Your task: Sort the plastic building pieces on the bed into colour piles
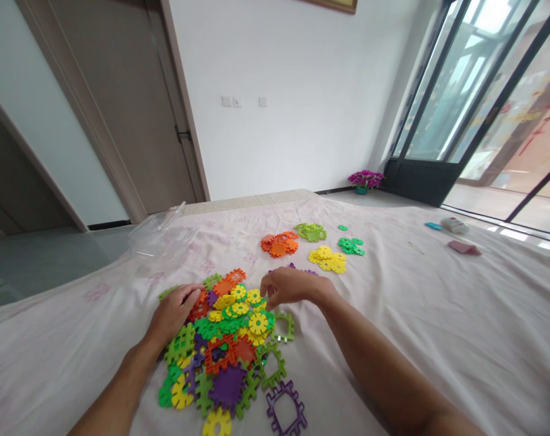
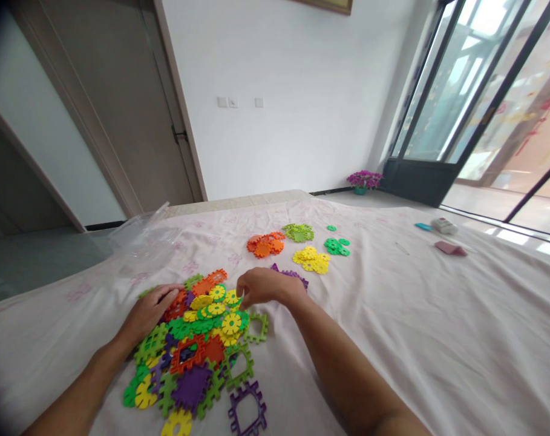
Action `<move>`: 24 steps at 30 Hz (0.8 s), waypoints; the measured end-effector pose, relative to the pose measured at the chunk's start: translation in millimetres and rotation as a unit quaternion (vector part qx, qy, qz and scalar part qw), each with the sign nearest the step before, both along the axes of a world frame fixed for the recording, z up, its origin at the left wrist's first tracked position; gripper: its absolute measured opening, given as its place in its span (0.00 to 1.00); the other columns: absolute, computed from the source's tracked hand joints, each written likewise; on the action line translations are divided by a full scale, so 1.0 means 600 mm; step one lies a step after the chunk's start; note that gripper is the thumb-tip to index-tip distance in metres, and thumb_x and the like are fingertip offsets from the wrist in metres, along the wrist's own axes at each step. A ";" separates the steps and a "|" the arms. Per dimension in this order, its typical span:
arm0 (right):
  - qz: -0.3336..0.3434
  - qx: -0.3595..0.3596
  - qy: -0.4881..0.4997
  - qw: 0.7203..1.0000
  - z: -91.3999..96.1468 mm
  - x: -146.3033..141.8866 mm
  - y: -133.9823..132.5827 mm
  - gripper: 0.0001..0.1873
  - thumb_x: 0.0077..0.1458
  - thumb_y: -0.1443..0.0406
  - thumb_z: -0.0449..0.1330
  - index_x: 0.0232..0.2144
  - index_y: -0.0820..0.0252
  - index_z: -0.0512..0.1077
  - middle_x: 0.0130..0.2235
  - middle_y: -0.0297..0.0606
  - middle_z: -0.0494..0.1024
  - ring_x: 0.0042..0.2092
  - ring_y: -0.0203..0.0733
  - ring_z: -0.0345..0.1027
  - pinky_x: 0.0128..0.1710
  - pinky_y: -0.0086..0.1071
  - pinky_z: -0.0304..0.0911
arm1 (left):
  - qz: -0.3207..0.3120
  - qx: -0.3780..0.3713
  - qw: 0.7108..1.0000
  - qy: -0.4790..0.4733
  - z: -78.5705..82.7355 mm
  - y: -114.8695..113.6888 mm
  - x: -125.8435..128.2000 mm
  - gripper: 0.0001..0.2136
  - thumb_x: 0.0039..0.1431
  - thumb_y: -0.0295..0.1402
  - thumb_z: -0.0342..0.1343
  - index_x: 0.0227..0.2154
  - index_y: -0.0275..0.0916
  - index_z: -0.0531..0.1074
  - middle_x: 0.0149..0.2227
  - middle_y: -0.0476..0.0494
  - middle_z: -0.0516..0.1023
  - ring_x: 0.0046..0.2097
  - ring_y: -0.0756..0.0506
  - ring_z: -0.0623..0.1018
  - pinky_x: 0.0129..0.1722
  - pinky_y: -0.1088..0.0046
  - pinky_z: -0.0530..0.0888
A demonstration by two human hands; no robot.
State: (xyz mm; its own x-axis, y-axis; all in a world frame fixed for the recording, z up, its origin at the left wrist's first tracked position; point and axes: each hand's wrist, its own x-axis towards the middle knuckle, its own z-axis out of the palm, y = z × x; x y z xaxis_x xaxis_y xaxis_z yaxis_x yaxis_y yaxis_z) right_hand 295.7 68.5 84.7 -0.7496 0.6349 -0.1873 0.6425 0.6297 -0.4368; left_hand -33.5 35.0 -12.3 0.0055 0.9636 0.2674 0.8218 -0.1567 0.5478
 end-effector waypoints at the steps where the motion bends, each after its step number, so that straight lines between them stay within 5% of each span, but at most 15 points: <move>1: 0.013 -0.004 -0.012 1.000 -0.006 -0.010 -0.005 0.20 0.47 0.56 0.66 0.43 0.56 0.76 0.37 0.34 0.79 0.35 0.36 0.70 0.30 0.25 0.57 | 0.000 -0.001 1.000 -0.001 0.000 0.000 0.000 0.20 0.61 0.45 0.44 0.43 0.43 0.77 0.49 0.46 0.79 0.52 0.43 0.75 0.54 0.68 0.67; 9: 0.042 0.023 -0.050 0.998 -0.020 -0.041 -0.027 0.25 0.45 0.52 0.67 0.44 0.57 0.74 0.41 0.38 0.77 0.39 0.41 0.69 0.33 0.27 0.56 | -0.001 -0.003 1.000 -0.004 0.000 0.000 0.001 0.19 0.61 0.45 0.44 0.43 0.43 0.77 0.49 0.46 0.79 0.52 0.43 0.75 0.55 0.68 0.67; 17: 0.037 0.028 -0.016 0.999 -0.022 -0.038 -0.018 0.14 0.51 0.55 0.63 0.27 0.61 0.73 0.23 0.27 0.67 0.25 0.30 0.57 0.25 0.26 0.46 | 0.000 -0.007 1.000 -0.006 0.008 -0.002 0.006 0.20 0.61 0.45 0.44 0.43 0.42 0.77 0.48 0.45 0.79 0.52 0.43 0.75 0.55 0.67 0.67; 24: 0.031 0.019 0.058 0.998 -0.037 -0.034 -0.004 0.10 0.50 0.60 0.64 0.24 0.62 0.73 0.21 0.26 0.67 0.24 0.28 0.58 0.25 0.25 0.47 | -0.001 0.000 1.000 -0.004 0.003 0.001 0.002 0.19 0.61 0.45 0.44 0.43 0.43 0.77 0.48 0.46 0.79 0.51 0.43 0.75 0.55 0.67 0.67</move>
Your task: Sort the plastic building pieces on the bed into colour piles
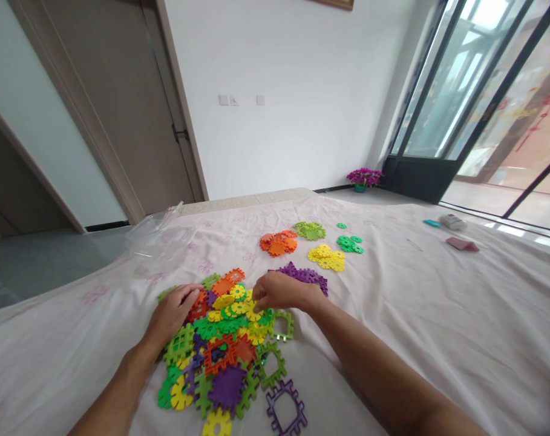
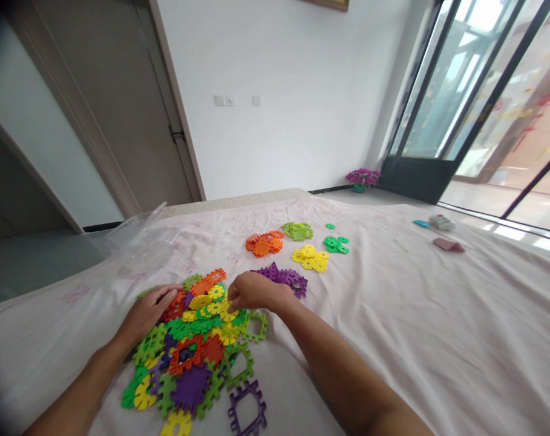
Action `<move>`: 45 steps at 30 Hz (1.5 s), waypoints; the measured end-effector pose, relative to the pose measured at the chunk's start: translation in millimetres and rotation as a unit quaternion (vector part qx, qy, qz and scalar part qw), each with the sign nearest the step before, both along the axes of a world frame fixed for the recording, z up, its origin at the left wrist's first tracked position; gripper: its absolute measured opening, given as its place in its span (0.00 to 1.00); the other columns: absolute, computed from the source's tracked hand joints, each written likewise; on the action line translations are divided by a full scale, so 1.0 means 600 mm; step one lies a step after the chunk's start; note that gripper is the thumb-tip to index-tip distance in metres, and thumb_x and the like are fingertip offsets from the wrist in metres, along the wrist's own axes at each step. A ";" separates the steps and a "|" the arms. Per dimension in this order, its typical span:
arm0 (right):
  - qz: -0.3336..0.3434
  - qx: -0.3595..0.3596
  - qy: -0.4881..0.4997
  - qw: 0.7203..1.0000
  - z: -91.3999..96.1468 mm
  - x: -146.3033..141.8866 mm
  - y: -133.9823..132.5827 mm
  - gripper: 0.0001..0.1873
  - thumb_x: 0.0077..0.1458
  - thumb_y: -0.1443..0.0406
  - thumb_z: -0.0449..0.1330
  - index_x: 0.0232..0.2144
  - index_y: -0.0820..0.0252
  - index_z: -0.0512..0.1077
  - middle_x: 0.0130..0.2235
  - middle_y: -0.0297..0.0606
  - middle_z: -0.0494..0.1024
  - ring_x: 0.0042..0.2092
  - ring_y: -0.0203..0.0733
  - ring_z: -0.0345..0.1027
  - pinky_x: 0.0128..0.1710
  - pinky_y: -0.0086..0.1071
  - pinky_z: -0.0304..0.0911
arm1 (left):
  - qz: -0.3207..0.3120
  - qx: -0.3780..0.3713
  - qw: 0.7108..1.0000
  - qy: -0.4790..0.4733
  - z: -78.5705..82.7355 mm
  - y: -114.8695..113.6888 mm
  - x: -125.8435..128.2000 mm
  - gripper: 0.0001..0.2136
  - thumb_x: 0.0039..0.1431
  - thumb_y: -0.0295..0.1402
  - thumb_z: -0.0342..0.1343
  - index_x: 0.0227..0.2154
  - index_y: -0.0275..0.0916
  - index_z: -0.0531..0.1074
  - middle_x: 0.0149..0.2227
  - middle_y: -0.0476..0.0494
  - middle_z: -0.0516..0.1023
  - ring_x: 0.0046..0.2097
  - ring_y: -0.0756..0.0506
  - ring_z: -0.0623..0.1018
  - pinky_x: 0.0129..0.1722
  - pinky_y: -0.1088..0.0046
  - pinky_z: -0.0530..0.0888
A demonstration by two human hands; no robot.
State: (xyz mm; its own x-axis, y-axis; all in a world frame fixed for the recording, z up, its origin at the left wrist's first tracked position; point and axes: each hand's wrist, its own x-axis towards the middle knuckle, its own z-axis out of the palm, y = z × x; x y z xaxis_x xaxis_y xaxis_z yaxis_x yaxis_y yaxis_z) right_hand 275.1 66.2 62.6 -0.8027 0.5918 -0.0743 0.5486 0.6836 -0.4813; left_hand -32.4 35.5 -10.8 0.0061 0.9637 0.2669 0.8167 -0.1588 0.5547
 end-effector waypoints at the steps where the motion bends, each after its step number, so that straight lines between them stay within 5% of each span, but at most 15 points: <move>1: -0.002 0.005 0.007 1.000 -0.001 0.001 0.002 0.09 0.50 0.61 0.64 0.25 0.62 0.74 0.22 0.27 0.68 0.24 0.29 0.58 0.25 0.25 0.48 | -0.001 -0.002 1.000 0.000 0.000 -0.001 -0.001 0.19 0.61 0.45 0.44 0.43 0.43 0.77 0.48 0.46 0.79 0.51 0.43 0.75 0.55 0.67 0.67; 19: -0.106 0.087 -0.059 0.989 0.039 0.046 0.017 0.12 0.53 0.69 0.55 0.35 0.61 0.78 0.36 0.37 0.80 0.35 0.37 0.69 0.33 0.26 0.55 | -0.003 -0.008 1.000 0.002 0.000 -0.003 -0.001 0.20 0.61 0.46 0.44 0.43 0.43 0.76 0.49 0.45 0.78 0.52 0.43 0.74 0.56 0.66 0.66; 33: -0.084 0.071 -0.098 0.989 0.016 0.040 0.021 0.12 0.49 0.67 0.60 0.37 0.58 0.78 0.37 0.36 0.80 0.36 0.38 0.70 0.31 0.27 0.54 | -0.003 -0.011 1.000 0.002 0.003 -0.005 0.002 0.20 0.62 0.46 0.43 0.43 0.42 0.77 0.49 0.45 0.79 0.51 0.43 0.75 0.55 0.66 0.67; 45: -0.281 0.141 -0.090 0.945 0.058 0.129 0.055 0.13 0.52 0.67 0.56 0.37 0.58 0.79 0.39 0.39 0.80 0.39 0.41 0.71 0.35 0.28 0.57 | 0.004 -0.008 1.000 -0.001 0.005 -0.004 0.003 0.20 0.60 0.46 0.45 0.43 0.43 0.77 0.49 0.45 0.79 0.52 0.42 0.75 0.55 0.67 0.68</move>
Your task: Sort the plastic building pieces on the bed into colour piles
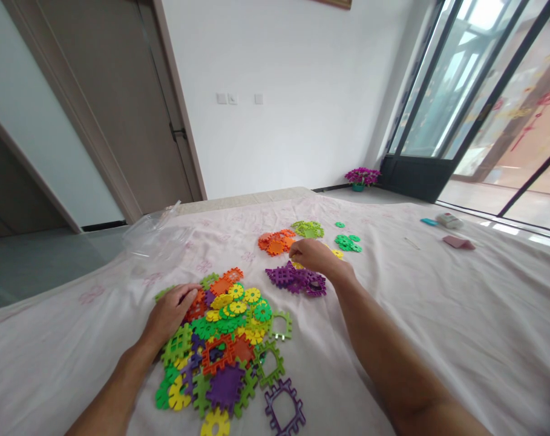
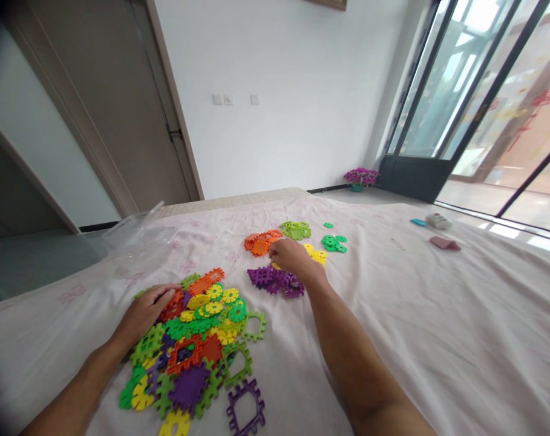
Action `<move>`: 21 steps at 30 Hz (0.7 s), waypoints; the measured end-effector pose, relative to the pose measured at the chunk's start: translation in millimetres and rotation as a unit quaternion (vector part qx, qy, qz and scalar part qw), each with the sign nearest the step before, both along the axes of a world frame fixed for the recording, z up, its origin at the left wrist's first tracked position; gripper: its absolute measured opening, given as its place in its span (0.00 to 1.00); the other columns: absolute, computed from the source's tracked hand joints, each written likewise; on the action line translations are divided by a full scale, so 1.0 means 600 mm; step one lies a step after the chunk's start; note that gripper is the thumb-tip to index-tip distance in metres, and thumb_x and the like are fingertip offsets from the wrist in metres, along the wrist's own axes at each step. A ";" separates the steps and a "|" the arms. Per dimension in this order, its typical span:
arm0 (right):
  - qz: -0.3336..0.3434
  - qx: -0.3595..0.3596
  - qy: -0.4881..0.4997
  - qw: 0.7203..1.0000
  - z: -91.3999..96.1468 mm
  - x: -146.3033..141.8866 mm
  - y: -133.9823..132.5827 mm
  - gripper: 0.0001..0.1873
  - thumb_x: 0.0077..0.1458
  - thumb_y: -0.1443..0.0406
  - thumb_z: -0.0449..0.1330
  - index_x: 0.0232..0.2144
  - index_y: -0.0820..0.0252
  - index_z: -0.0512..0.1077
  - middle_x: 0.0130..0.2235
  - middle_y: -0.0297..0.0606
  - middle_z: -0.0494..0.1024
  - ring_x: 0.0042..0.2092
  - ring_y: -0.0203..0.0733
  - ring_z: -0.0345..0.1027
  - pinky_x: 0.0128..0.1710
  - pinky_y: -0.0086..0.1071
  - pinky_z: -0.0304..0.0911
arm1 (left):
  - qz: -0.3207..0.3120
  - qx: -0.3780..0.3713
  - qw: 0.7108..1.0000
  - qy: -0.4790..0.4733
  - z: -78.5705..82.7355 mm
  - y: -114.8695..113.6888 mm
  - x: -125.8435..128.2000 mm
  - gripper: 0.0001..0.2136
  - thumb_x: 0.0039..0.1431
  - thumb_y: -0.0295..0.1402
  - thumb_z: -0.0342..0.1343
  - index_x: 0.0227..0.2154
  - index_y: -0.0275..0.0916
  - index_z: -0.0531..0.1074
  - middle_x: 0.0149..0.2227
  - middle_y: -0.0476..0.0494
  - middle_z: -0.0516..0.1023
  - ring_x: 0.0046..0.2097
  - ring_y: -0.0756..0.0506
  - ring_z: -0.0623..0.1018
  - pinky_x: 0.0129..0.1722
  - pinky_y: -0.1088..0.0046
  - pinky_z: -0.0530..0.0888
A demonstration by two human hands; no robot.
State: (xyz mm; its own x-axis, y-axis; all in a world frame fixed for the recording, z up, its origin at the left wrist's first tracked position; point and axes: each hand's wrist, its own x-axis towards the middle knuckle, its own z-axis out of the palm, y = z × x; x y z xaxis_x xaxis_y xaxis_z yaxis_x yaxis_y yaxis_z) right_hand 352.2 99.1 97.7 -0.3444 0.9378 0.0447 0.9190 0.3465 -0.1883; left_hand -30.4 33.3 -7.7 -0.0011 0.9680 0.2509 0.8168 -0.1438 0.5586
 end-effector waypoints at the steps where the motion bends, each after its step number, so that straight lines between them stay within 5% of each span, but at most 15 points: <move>1: -0.026 0.000 -0.009 1.000 0.000 0.012 0.004 0.13 0.52 0.68 0.56 0.37 0.57 0.79 0.39 0.39 0.80 0.39 0.41 0.71 0.35 0.28 0.57 | 0.000 0.002 1.000 -0.001 -0.001 0.000 0.000 0.20 0.60 0.45 0.45 0.43 0.43 0.77 0.49 0.45 0.79 0.51 0.43 0.75 0.54 0.67 0.68; 6: -0.140 -0.004 -0.047 0.989 -0.004 0.059 0.020 0.14 0.50 0.69 0.55 0.36 0.57 0.79 0.40 0.43 0.79 0.40 0.44 0.72 0.34 0.30 0.57 | 0.000 0.003 1.000 -0.003 -0.007 0.002 -0.004 0.19 0.60 0.45 0.45 0.43 0.43 0.77 0.49 0.46 0.79 0.52 0.43 0.75 0.55 0.67 0.67; 9: -0.154 0.013 -0.034 0.987 -0.001 0.062 0.021 0.15 0.51 0.69 0.55 0.38 0.57 0.79 0.41 0.44 0.79 0.40 0.44 0.72 0.34 0.30 0.57 | -0.004 0.000 1.000 -0.001 -0.008 0.002 -0.005 0.20 0.61 0.45 0.44 0.43 0.42 0.77 0.50 0.45 0.78 0.52 0.43 0.74 0.56 0.66 0.66; 12: -0.072 0.008 0.006 0.997 0.005 0.043 0.013 0.13 0.51 0.67 0.57 0.38 0.58 0.78 0.39 0.41 0.80 0.39 0.42 0.71 0.34 0.29 0.57 | -0.004 -0.001 1.000 0.001 -0.006 0.002 -0.004 0.19 0.61 0.45 0.45 0.43 0.42 0.77 0.49 0.45 0.78 0.52 0.43 0.74 0.55 0.67 0.67; 16: 0.076 -0.113 0.057 0.989 0.012 -0.002 -0.015 0.12 0.48 0.66 0.61 0.37 0.58 0.78 0.36 0.36 0.80 0.35 0.38 0.71 0.31 0.26 0.57 | -0.003 0.001 1.000 0.001 -0.003 0.002 -0.002 0.19 0.61 0.45 0.45 0.43 0.42 0.77 0.48 0.45 0.79 0.52 0.43 0.75 0.55 0.67 0.67; 21: 0.150 -0.170 0.034 0.973 0.004 -0.052 -0.044 0.11 0.45 0.66 0.65 0.35 0.57 0.79 0.34 0.36 0.80 0.33 0.38 0.71 0.30 0.27 0.58 | -0.004 0.003 1.000 0.003 -0.003 0.001 -0.002 0.19 0.61 0.45 0.45 0.43 0.43 0.77 0.48 0.46 0.79 0.51 0.43 0.75 0.54 0.67 0.68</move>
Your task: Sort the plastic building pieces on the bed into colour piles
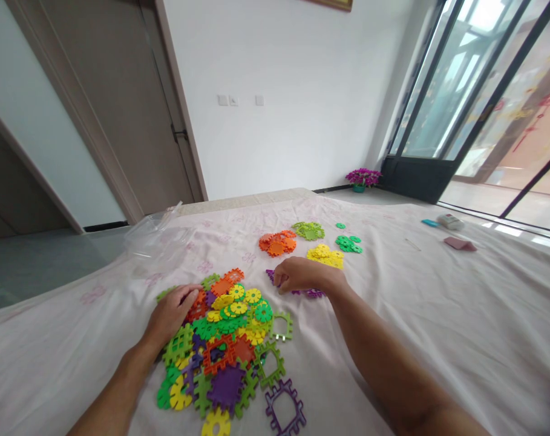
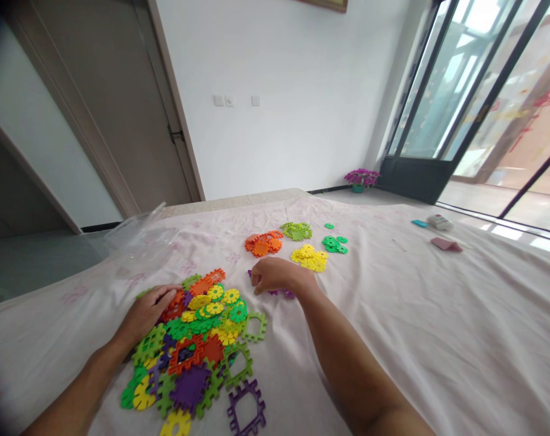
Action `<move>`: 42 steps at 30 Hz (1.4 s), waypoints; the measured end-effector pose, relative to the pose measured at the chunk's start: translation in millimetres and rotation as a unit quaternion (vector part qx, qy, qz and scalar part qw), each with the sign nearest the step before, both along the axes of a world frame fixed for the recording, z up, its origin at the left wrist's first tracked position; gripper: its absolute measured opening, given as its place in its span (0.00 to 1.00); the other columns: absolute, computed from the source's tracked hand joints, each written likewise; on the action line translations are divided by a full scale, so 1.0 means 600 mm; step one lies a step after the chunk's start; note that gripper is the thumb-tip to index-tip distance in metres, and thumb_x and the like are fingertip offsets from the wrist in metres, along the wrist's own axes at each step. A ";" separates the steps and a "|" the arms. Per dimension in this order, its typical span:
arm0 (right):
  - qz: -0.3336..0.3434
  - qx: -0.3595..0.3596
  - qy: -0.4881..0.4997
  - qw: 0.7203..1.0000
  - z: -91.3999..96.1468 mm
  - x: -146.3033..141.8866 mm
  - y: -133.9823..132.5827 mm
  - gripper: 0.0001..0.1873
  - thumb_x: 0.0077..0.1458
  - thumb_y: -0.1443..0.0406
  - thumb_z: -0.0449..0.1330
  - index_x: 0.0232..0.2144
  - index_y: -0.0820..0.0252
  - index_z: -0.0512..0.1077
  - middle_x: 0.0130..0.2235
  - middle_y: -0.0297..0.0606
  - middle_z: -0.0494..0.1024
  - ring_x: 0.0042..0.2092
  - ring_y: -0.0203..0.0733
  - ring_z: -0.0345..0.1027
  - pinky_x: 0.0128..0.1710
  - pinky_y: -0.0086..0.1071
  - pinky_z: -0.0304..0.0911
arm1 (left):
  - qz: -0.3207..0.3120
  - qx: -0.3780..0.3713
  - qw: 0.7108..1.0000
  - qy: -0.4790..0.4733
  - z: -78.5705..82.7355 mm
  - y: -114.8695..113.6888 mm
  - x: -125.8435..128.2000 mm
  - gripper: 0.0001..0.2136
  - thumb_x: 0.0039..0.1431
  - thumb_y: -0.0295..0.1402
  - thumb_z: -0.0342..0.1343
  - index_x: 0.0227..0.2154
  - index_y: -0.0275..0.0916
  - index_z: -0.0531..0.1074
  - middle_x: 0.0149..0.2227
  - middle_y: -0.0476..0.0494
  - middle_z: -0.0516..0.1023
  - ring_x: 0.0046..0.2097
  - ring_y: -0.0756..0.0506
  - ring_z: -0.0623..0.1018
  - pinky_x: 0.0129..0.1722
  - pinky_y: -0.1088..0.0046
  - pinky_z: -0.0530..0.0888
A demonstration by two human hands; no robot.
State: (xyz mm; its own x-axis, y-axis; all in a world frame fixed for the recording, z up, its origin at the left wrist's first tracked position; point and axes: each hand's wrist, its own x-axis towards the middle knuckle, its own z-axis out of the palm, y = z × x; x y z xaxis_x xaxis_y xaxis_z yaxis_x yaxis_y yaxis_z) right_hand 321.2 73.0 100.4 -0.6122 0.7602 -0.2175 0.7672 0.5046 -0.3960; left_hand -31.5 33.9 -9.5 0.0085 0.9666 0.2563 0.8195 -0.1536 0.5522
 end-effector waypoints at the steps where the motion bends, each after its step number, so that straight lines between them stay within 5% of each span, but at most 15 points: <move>1: 0.019 0.004 -0.009 1.000 -0.006 -0.007 -0.002 0.12 0.44 0.65 0.66 0.35 0.57 0.79 0.35 0.36 0.80 0.34 0.39 0.71 0.30 0.28 0.58 | 0.000 0.000 1.000 0.001 0.000 0.000 0.000 0.19 0.61 0.45 0.45 0.43 0.43 0.77 0.48 0.46 0.79 0.51 0.43 0.75 0.54 0.67 0.68; 8: 0.091 0.026 -0.120 0.988 -0.049 -0.037 -0.002 0.17 0.42 0.60 0.66 0.38 0.55 0.79 0.36 0.36 0.80 0.33 0.41 0.71 0.27 0.28 0.56 | 0.000 -0.004 1.000 -0.001 0.002 -0.002 0.001 0.20 0.62 0.45 0.44 0.43 0.42 0.77 0.49 0.45 0.79 0.52 0.43 0.74 0.55 0.67 0.67; 15: 0.081 0.085 -0.161 0.980 -0.046 -0.048 -0.015 0.14 0.48 0.67 0.57 0.35 0.62 0.79 0.35 0.43 0.80 0.32 0.42 0.72 0.28 0.29 0.57 | 0.005 -0.003 1.000 -0.004 0.001 -0.002 0.001 0.19 0.61 0.45 0.45 0.43 0.43 0.77 0.49 0.46 0.79 0.52 0.43 0.75 0.55 0.67 0.67; 24: 0.088 0.044 -0.146 0.984 -0.050 -0.047 -0.014 0.18 0.46 0.62 0.60 0.42 0.57 0.77 0.39 0.40 0.80 0.36 0.42 0.72 0.32 0.29 0.61 | 0.000 0.009 1.000 -0.004 -0.002 0.000 -0.001 0.19 0.61 0.45 0.45 0.42 0.43 0.77 0.48 0.46 0.79 0.51 0.43 0.75 0.54 0.68 0.68; 42: 0.088 0.042 -0.100 0.990 -0.058 -0.046 -0.008 0.14 0.46 0.63 0.59 0.37 0.56 0.77 0.36 0.38 0.80 0.33 0.40 0.70 0.27 0.28 0.56 | -0.003 0.000 1.000 0.005 0.000 -0.001 0.000 0.20 0.62 0.46 0.44 0.43 0.43 0.76 0.49 0.46 0.79 0.51 0.43 0.75 0.56 0.67 0.67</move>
